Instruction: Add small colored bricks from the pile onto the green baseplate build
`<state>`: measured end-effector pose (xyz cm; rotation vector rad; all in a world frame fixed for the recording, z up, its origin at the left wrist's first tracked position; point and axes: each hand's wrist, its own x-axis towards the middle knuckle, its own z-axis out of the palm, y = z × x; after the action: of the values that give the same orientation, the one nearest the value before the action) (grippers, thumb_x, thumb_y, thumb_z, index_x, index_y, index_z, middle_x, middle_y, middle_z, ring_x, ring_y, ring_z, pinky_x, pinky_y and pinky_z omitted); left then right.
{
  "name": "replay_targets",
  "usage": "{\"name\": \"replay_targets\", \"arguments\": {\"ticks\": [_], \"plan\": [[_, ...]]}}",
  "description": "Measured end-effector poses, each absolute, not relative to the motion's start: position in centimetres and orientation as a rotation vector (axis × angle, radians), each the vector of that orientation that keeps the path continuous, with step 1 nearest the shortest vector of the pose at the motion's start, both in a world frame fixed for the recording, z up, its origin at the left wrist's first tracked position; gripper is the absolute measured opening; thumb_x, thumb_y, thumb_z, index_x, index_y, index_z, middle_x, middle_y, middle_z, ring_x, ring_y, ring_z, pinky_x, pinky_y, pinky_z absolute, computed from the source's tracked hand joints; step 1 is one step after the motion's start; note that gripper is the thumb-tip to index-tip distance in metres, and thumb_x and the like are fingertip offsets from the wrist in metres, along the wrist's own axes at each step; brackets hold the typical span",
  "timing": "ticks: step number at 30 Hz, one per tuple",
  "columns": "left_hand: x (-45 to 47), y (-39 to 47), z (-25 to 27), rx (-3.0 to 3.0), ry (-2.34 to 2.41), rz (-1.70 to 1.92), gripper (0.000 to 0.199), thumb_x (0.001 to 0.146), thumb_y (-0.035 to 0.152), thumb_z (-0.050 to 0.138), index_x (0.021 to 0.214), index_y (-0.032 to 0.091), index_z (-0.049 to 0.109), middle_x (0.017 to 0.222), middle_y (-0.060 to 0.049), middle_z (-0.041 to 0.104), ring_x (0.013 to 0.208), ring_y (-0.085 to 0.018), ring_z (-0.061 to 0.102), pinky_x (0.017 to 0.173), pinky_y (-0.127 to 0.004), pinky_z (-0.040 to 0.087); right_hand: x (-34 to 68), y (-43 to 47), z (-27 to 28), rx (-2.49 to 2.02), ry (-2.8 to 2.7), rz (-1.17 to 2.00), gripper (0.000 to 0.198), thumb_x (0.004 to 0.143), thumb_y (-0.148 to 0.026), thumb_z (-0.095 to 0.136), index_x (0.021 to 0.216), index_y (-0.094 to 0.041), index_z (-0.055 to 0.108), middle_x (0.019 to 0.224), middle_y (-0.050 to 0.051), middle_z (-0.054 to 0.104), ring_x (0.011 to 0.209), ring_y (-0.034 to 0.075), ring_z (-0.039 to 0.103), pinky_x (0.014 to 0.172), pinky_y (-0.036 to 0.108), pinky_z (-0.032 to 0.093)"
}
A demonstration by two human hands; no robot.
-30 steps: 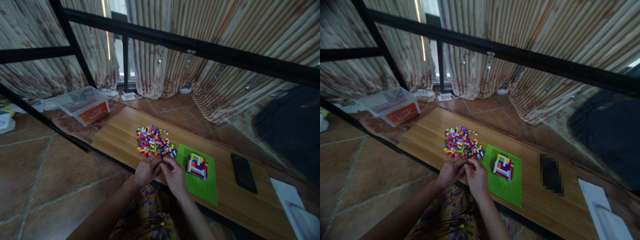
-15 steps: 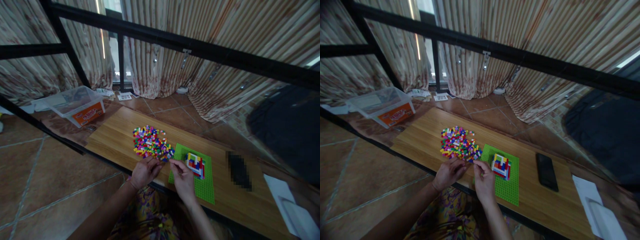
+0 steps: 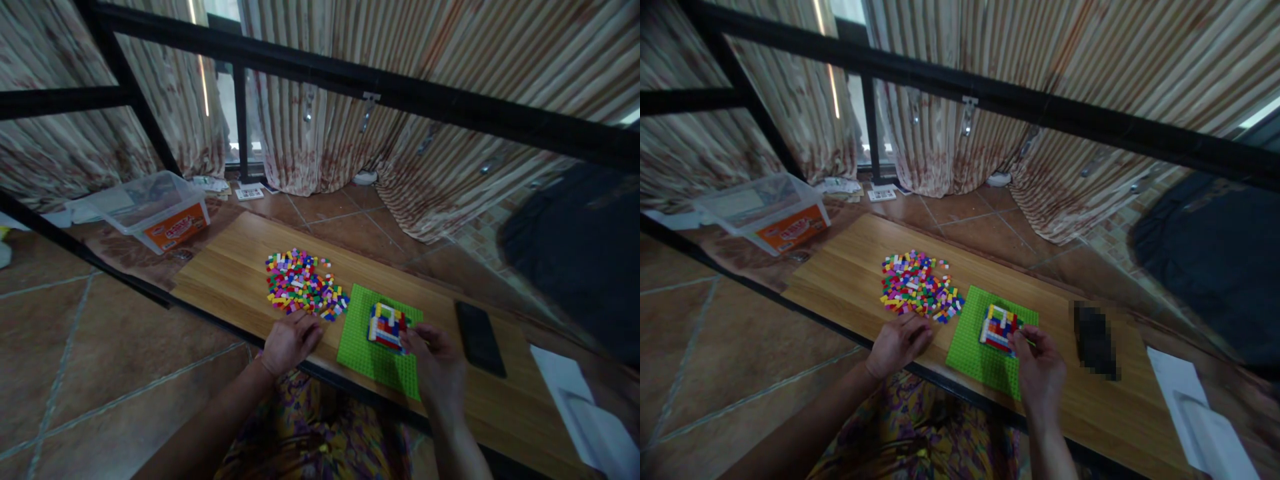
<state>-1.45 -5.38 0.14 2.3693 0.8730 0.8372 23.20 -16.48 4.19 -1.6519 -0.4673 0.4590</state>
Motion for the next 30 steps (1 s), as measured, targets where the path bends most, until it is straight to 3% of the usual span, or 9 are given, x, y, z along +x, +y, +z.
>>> {"name": "replay_targets", "arguments": {"ticks": [10,21,30], "plan": [[-1.5,-5.4,0.0,2.376,0.879,0.846,0.014,0.094,0.030,0.050,0.091,0.022,0.061,0.086,-0.004,0.063,0.078,-0.015,0.062,0.069,-0.025,0.051,24.6,-16.8,3.7,-1.813,-0.570,0.413,0.034,0.061,-0.042,0.078,0.084,-0.018,0.073,0.079,0.005,0.073,0.070,0.020,0.066,0.066,0.033,0.053],[-1.4,-5.4,-0.1,2.377,0.877,0.869,0.014,0.094,0.029,0.051,0.094,0.021,0.062,0.087,-0.004,0.064,0.079,-0.015,0.063,0.071,-0.025,0.051,25.9,-16.0,4.8,-2.003,-1.211,0.153,0.030,0.084,-0.039,0.051,0.089,-0.021,0.074,0.093,0.008,0.071,0.083,0.022,0.065,0.077,0.035,0.050],[-1.4,-5.3,-0.1,2.399,0.889,0.866,0.016,0.094,0.030,0.050,0.090,0.021,0.062,0.084,-0.003,0.063,0.077,-0.014,0.062,0.068,-0.024,0.050,27.1,-14.7,4.7,-2.093,-1.563,0.050,0.031,0.083,-0.026,0.048,0.105,-0.021,0.070,0.092,0.007,0.073,0.080,0.022,0.068,0.075,0.035,0.053]]}}
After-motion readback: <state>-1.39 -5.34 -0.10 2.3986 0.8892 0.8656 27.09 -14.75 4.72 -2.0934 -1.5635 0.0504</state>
